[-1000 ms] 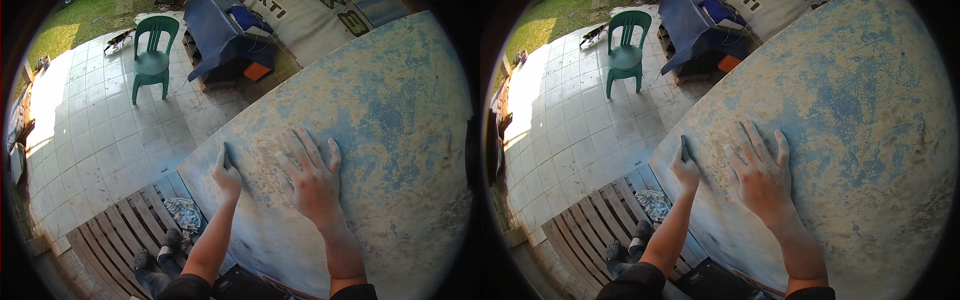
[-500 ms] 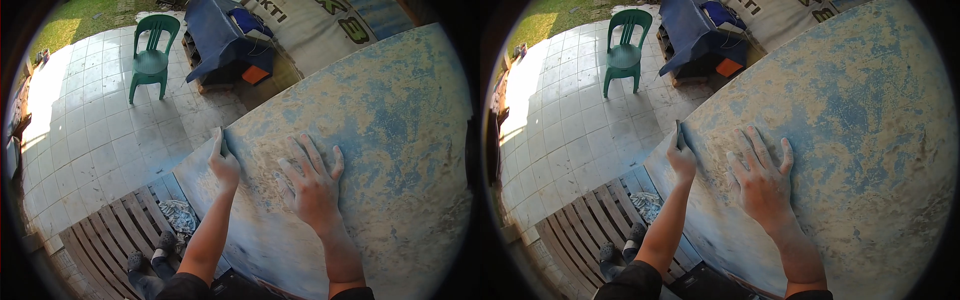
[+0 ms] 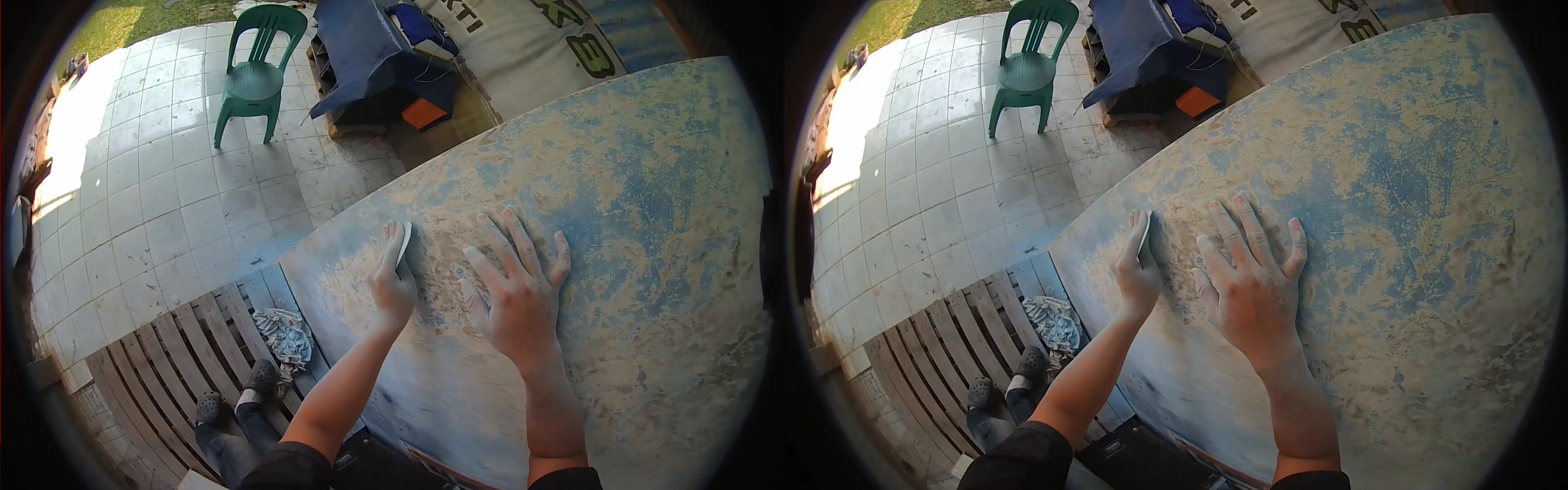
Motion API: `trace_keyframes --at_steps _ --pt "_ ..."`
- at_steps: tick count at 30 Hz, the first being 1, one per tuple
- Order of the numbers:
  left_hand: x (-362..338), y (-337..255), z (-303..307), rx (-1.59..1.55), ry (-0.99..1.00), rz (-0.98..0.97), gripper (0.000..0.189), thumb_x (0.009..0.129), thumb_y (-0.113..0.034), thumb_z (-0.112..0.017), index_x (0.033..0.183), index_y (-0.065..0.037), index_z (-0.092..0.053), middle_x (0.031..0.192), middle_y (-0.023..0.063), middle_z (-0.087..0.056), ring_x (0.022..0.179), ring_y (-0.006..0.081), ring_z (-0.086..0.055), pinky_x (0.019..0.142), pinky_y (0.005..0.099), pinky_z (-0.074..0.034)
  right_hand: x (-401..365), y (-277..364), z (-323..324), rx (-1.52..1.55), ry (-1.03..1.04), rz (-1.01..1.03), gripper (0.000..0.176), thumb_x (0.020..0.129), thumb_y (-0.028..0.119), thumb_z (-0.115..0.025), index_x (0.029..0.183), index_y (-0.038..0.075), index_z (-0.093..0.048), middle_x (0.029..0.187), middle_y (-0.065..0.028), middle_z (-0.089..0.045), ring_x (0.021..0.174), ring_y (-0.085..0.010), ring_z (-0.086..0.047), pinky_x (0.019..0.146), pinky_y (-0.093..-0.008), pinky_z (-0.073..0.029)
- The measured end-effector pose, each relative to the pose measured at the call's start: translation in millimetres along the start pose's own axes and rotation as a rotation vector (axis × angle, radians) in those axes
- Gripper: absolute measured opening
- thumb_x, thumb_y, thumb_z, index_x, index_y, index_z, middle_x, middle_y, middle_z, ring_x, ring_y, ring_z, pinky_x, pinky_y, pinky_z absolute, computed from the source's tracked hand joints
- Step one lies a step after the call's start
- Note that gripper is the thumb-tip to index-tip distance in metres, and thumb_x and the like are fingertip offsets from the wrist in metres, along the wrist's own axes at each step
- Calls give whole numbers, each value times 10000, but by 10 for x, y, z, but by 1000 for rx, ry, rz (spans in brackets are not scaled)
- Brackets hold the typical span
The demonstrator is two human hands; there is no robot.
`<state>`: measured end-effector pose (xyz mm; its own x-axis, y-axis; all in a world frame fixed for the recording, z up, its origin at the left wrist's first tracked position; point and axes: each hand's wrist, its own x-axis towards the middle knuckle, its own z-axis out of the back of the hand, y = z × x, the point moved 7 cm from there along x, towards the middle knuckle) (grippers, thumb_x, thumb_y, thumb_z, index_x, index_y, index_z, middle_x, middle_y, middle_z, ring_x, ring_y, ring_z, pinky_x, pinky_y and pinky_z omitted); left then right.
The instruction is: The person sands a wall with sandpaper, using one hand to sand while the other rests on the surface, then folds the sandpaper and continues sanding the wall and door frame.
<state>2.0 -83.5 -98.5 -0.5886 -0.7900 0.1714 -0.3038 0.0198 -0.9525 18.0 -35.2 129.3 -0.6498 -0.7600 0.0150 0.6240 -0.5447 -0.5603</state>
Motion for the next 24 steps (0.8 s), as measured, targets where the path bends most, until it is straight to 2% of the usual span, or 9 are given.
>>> trace_keyframes --at_steps 3,5,7,10,15,17,20,23,24 --pt "-403 162 18 8 47 -59 665 852 219 -506 1471 10 -630 1520 287 -575 1478 377 -509 1183 424 -473 -19 -6 27 23 4 -8 276 933 305 -778 1191 207 -796 1632 -1 -528 1599 -243 -347 1281 -702 -85" --pt "-320 234 10 25 60 -100 681 844 223 -500 1477 6 -625 1520 291 -571 1474 378 -513 1180 427 -475 -2 -9 30 39 11 -6 283 931 302 -780 1196 204 -796 1624 -3 -537 1595 -247 -355 1282 -699 -84" --pt "135 242 52 35 -9 -19 690 840 223 -499 1482 0 -622 1516 287 -575 1459 379 -526 1172 423 -483 6 10 45 23 1 -18 294 931 300 -777 1208 204 -795 1604 -9 -559 1588 -254 -369 1285 -693 -85" --pt "721 291 33 29 -108 -45 702 835 227 -491 1485 -5 -619 1525 273 -572 1460 378 -523 1172 427 -483 -1 17 43 -3 0 -6 296 935 303 -771 1211 199 -796 1599 -11 -565 1585 -256 -375 1285 -696 -86" --pt "-319 149 -3 60 1 -28 753 796 243 -500 1490 -21 -629 1516 269 -592 1465 364 -530 1161 442 -496 -37 14 32 9 8 6 307 931 315 -783 1219 208 -792 1602 -1 -558 1588 -233 -365 1285 -705 -78" --pt "-418 199 30 81 18 -54 726 810 230 -495 1483 -6 -627 1514 265 -592 1460 371 -531 1166 434 -493 -2 -9 35 -4 14 6 319 924 324 -801 1226 222 -789 1606 6 -550 1593 -214 -353 1282 -714 -75" --pt "244 202 63 87 -65 46 685 837 211 -488 1476 5 -626 1507 267 -593 1445 383 -541 1169 422 -490 -39 14 30 25 25 0 337 910 318 -809 1231 220 -788 1604 1 -551 1593 -208 -353 1282 -716 -73" --pt "578 157 45 73 -142 -21 661 858 198 -482 1474 5 -625 1502 273 -589 1432 390 -548 1168 411 -491 -44 -7 74 10 4 12 347 897 306 -811 1231 216 -785 1602 -6 -553 1593 -204 -353 1279 -723 -71" --pt "435 181 30 82 -112 -25 673 858 206 -482 1479 -10 -627 1504 273 -586 1436 383 -547 1167 418 -491 -45 -6 68 25 13 9 336 904 308 -803 1226 214 -786 1601 -6 -553 1592 -206 -354 1279 -724 -71"
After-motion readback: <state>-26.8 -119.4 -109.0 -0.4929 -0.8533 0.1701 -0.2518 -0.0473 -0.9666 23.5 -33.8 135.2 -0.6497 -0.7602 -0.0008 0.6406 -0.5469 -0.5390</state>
